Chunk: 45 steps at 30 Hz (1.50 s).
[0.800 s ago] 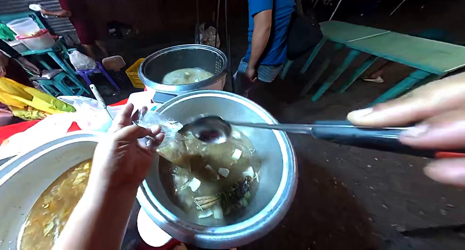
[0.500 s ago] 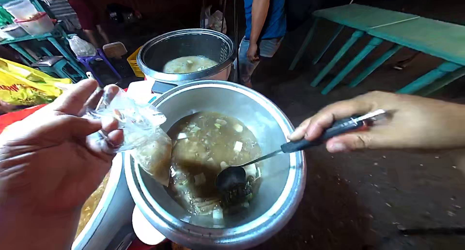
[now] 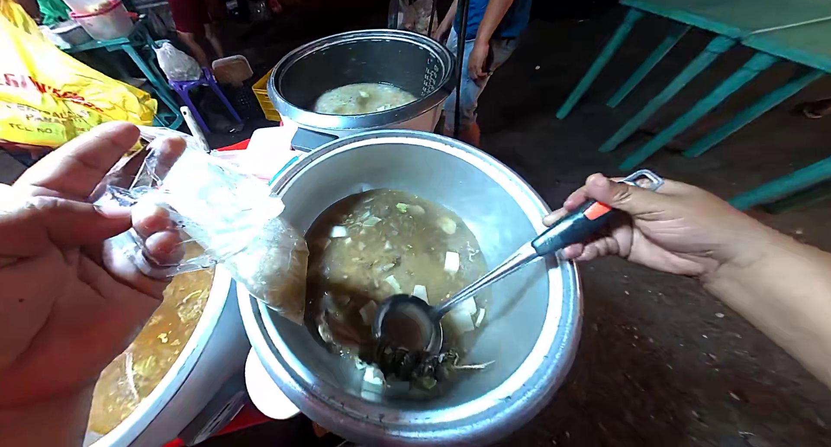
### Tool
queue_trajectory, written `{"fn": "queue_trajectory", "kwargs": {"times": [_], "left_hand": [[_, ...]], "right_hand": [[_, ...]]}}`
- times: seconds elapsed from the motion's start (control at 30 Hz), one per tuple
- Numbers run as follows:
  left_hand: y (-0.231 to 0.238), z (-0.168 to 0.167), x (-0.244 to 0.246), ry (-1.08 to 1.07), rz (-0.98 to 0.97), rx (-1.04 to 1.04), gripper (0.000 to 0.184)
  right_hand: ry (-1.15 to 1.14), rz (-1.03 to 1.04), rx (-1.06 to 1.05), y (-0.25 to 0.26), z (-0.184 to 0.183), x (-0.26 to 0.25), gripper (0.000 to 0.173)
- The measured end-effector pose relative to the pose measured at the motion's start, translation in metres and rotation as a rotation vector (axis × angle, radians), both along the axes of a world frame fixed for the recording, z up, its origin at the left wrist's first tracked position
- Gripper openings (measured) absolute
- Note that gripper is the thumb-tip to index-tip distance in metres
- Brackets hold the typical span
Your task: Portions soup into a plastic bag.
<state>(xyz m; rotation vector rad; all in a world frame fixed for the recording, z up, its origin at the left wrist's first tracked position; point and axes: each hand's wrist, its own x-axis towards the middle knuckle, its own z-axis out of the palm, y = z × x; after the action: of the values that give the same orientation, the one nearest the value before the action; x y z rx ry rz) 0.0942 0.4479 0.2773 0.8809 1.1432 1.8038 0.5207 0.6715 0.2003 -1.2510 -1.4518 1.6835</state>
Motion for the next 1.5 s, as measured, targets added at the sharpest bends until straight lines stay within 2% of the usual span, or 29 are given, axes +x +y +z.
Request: {"fn": "queue_trajectory", "kwargs": {"times": [0.07,0.1,0.17,0.23,0.3,0.37,0.47,0.57,0.6,0.67,0.73,0.8,0.97,1.1,1.17,1.23,1.3,1.4,1.5], "left_hand": [[0.002,0.001,-0.008,-0.073,-0.070,0.021,0.047],[0.001,-0.001,-0.019,-0.115,-0.180,0.045,0.049],[0.001,-0.007,-0.031,-0.100,-0.281,0.081,0.047],[0.003,-0.011,-0.034,0.005,-0.261,0.090,0.045],[0.004,-0.008,-0.033,0.010,-0.245,0.076,0.044],[0.006,-0.009,-0.032,-0.014,-0.251,0.079,0.046],[0.010,-0.016,-0.018,0.095,-0.054,0.076,0.044],[0.011,-0.019,-0.026,0.178,-0.141,0.110,0.043],[0.012,-0.018,-0.034,0.154,-0.241,0.125,0.046],[0.014,-0.016,-0.041,0.065,-0.325,0.133,0.047],[0.015,-0.016,-0.044,0.002,-0.357,0.138,0.046],[0.015,-0.013,-0.044,-0.063,-0.366,0.125,0.046],[0.012,-0.011,-0.032,-0.017,-0.175,0.080,0.044],[0.009,-0.005,-0.043,-0.078,-0.293,0.087,0.046],[0.008,-0.003,-0.046,-0.115,-0.340,0.111,0.047],[0.006,0.000,-0.048,-0.145,-0.375,0.128,0.046],[0.005,0.003,-0.049,-0.155,-0.387,0.143,0.045],[0.001,0.008,-0.050,-0.129,-0.377,0.151,0.047],[-0.002,0.010,-0.054,-0.061,-0.350,0.146,0.052]], "right_hand": [[0.015,-0.102,-0.072,0.002,-0.001,0.004,0.042],[0.013,-0.155,-0.103,0.003,0.000,0.004,0.043],[0.014,-0.252,-0.156,0.004,0.002,0.000,0.042],[0.029,-0.336,-0.140,0.006,0.004,-0.007,0.040],[0.072,-0.382,-0.050,0.009,0.006,-0.016,0.038],[0.127,-0.360,0.155,0.008,0.009,-0.028,0.031],[0.053,-0.104,0.699,0.001,0.019,-0.041,0.013],[-0.220,0.310,1.293,-0.012,0.033,-0.047,0.030],[-0.325,0.434,1.418,-0.018,0.036,-0.049,0.034],[-0.511,0.612,1.538,-0.033,0.041,-0.051,0.039],[-0.593,0.646,1.522,-0.047,0.044,-0.047,0.038],[-0.581,0.551,1.411,-0.056,0.048,-0.034,0.035],[-0.551,0.240,0.823,-0.089,0.080,-0.013,0.026],[-0.343,0.059,0.580,-0.107,0.069,-0.007,0.027],[-0.275,0.042,0.518,-0.117,0.064,-0.005,0.028],[-0.209,0.041,0.479,-0.130,0.061,-0.007,0.020],[-0.147,0.090,0.522,-0.138,0.050,-0.006,0.024],[-0.073,0.164,0.563,-0.149,0.038,-0.012,0.019],[-0.003,0.147,0.565,-0.158,0.022,-0.025,0.019]]}}
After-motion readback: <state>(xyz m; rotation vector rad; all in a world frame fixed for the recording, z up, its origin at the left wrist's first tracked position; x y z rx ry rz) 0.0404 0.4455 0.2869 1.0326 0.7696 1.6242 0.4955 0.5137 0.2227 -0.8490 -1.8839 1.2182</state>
